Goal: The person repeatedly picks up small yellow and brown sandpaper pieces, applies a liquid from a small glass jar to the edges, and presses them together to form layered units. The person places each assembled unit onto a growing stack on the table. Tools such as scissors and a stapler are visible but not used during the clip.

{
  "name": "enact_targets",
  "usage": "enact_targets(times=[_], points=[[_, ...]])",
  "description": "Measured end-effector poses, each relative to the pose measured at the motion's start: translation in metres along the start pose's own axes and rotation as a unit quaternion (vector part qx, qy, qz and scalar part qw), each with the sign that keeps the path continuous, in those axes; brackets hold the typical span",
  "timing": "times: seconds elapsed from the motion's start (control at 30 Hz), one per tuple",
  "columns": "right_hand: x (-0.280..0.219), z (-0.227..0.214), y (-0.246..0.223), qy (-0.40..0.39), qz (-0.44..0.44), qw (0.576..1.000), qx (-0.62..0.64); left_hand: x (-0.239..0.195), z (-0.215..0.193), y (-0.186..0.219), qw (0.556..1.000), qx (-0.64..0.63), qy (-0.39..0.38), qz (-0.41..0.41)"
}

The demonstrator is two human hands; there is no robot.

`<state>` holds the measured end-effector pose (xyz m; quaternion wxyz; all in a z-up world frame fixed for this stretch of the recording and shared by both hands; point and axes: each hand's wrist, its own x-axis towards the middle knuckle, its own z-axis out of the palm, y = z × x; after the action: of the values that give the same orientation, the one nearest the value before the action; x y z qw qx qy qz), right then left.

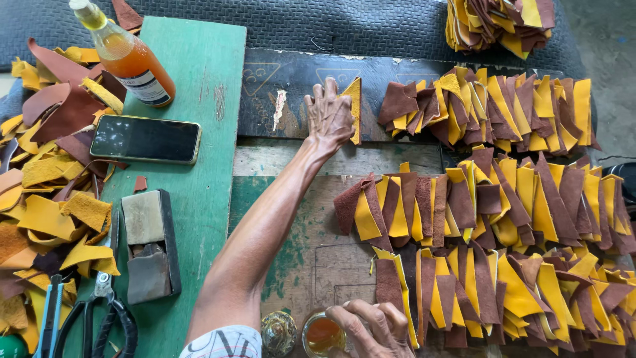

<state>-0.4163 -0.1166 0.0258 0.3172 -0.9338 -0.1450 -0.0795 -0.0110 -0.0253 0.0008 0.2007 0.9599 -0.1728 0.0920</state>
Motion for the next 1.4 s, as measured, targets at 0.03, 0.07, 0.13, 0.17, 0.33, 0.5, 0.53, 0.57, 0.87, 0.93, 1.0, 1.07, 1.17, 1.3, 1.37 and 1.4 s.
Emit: enact_targets(times=[0.03, 0.07, 0.13, 0.17, 0.33, 0.5, 0.53, 0.57, 0.87, 0.93, 1.0, 1.07, 1.17, 1.3, 1.37, 1.4], points=[[0.0, -0.001, -0.001, -0.005, 0.0, 1.0, 0.003, -0.002, 0.0, 0.0, 1.0, 0.013, 0.01, 0.014], [0.0, -0.002, -0.003, -0.005, -0.005, 1.0, -0.011, -0.004, 0.0, 0.002, 0.999, 0.025, 0.02, 0.028], [0.003, -0.005, -0.007, -0.003, -0.015, 0.999, -0.041, -0.004, 0.0, 0.002, 0.999, 0.038, 0.009, 0.036], [0.005, -0.007, -0.01, -0.007, -0.008, 0.999, -0.031, -0.004, 0.0, 0.001, 0.999, 0.039, -0.012, 0.03], [0.017, -0.033, -0.019, 0.005, -0.192, 0.977, -0.09, -0.002, -0.008, -0.004, 0.996, -0.015, -0.09, -0.015], [0.029, -0.046, -0.033, 0.002, -0.189, 0.98, -0.063, -0.009, -0.022, -0.001, 0.997, -0.046, -0.057, 0.018], [0.03, -0.048, -0.035, -0.004, -0.189, 0.98, -0.059, -0.011, -0.027, 0.0, 0.997, -0.057, -0.034, 0.03], [0.03, -0.051, -0.037, -0.008, -0.187, 0.981, -0.054, -0.015, -0.034, 0.001, 0.997, -0.067, -0.01, 0.041], [0.022, -0.087, -0.061, -0.013, -0.185, 0.983, -0.015, -0.104, -0.13, 0.019, 0.974, -0.189, 0.057, 0.113], [0.025, -0.105, -0.066, -0.011, -0.194, 0.981, 0.002, -0.131, -0.158, 0.028, 0.969, -0.219, 0.049, 0.102], [0.023, -0.133, -0.06, 0.046, -0.139, 0.988, 0.049, -0.157, -0.187, 0.035, 0.964, -0.254, 0.038, 0.066], [0.015, -0.157, -0.056, 0.156, -0.042, 0.986, 0.042, -0.184, -0.214, 0.041, 0.957, -0.279, 0.054, 0.051], [0.009, -0.161, -0.046, 0.24, 0.022, 0.969, 0.051, -0.233, -0.246, 0.06, 0.949, -0.303, 0.078, 0.028], [-0.004, -0.129, -0.038, 0.126, 0.148, 0.978, 0.082, -0.337, -0.264, 0.107, 0.921, -0.373, 0.106, 0.039], [-0.016, -0.116, -0.035, 0.103, 0.189, 0.972, 0.09, -0.384, -0.245, 0.145, 0.843, -0.536, 0.009, -0.046], [-0.019, -0.112, -0.033, 0.095, 0.201, 0.97, 0.097, -0.397, -0.229, 0.163, 0.862, -0.503, -0.026, -0.059]])
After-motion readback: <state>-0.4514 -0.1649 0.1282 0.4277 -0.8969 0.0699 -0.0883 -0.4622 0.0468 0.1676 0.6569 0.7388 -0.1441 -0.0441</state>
